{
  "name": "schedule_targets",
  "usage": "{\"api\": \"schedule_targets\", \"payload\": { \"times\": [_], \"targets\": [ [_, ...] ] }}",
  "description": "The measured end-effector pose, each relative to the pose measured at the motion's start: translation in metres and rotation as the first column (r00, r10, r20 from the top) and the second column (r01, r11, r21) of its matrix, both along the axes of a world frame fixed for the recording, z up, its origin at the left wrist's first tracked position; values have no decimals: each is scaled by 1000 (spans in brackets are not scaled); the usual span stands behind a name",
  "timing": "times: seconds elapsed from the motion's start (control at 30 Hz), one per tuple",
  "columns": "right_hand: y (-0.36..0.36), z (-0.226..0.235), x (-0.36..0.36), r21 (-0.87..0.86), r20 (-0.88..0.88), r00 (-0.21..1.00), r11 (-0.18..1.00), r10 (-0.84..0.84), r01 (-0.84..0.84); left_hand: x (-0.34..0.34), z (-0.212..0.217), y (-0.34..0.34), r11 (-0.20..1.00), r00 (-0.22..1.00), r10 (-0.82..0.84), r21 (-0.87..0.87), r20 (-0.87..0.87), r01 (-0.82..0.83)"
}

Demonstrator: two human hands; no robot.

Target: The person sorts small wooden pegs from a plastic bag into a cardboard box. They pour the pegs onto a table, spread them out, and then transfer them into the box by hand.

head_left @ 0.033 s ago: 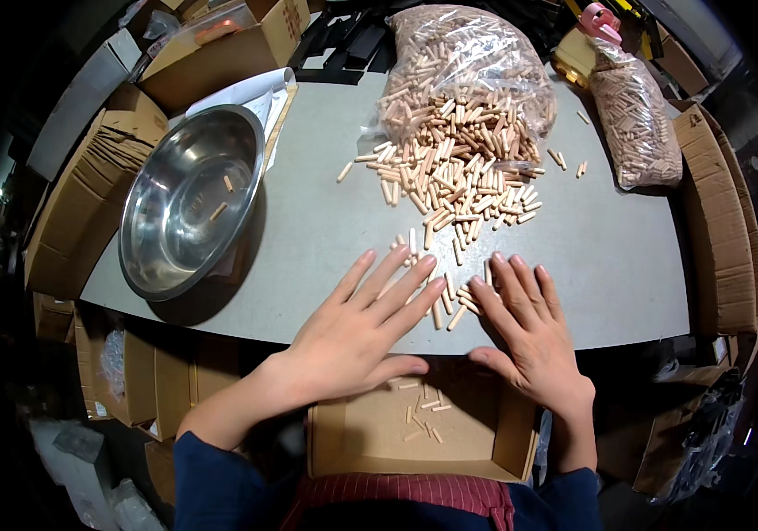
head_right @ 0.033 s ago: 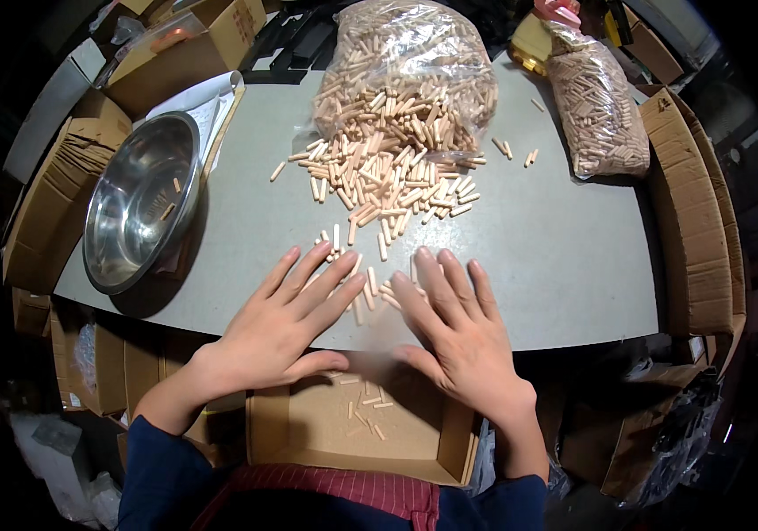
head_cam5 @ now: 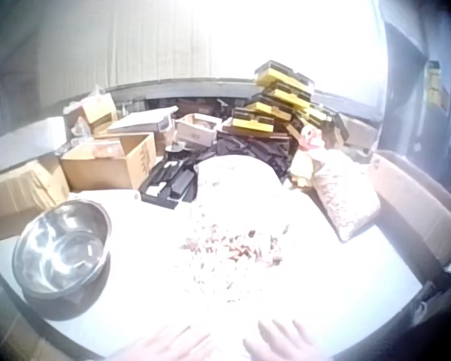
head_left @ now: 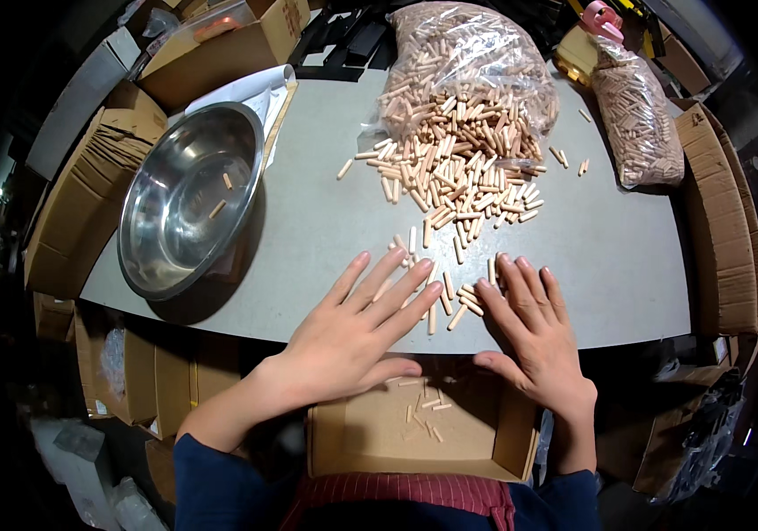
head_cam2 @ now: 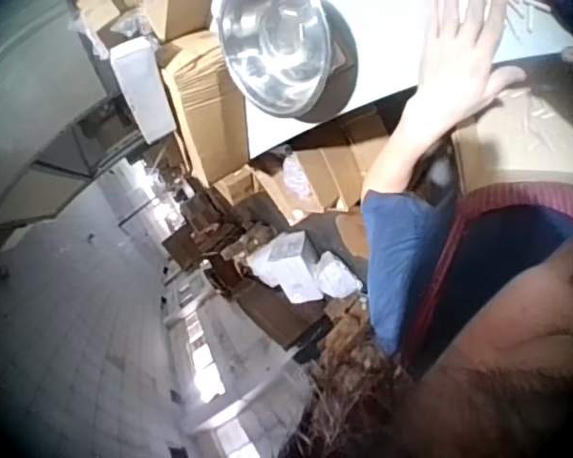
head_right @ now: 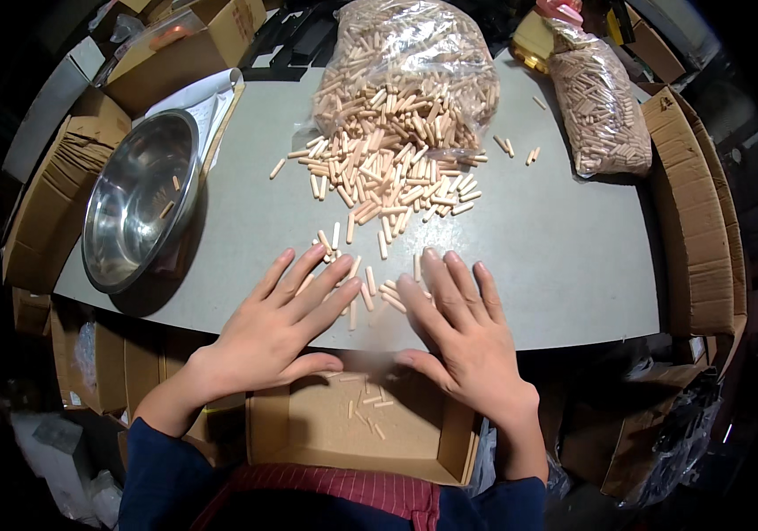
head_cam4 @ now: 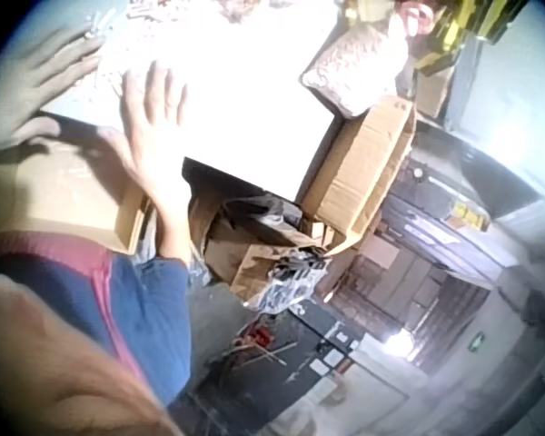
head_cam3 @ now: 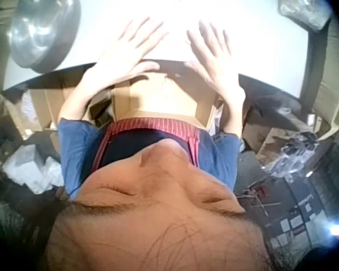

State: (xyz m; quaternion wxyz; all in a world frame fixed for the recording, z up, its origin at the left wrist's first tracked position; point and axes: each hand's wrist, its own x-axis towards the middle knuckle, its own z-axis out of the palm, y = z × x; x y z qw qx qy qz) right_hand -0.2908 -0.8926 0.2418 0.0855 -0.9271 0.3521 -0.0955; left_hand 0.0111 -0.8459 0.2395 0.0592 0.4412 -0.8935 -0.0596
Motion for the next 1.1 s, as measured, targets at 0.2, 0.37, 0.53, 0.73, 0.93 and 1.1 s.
{"api": "schedule_targets", "payload": {
  "times": [0.2, 0.37, 0.53, 0.73, 0.93, 1.1],
  "targets": [
    [0, -17, -27, 348, 590, 721, 920, -363, 179, 30, -2, 8, 976, 968, 217, 32, -123, -215],
    [-17, -19, -40, 148, 373, 895, 967, -247, 205, 41, 4, 5, 968, 968, 248, 23, 30, -249],
    [-17, -15, -24, 45, 232, 944, 972, -235, 231, 41, 3, 0, 975, 975, 222, -8, 7, -222],
    [-26, -20, -21, 240, 408, 860, 944, -308, 225, 38, 4, -14, 986, 985, 169, 25, -48, -168],
    [-29, -20, -21, 367, 564, 737, 913, -371, 179, 37, 6, -15, 984, 985, 172, 44, -33, -171],
    [-34, -21, -24, 261, 522, 805, 951, -281, 163, 35, 4, -18, 988, 988, 153, 25, 12, -153]
  ]
}}
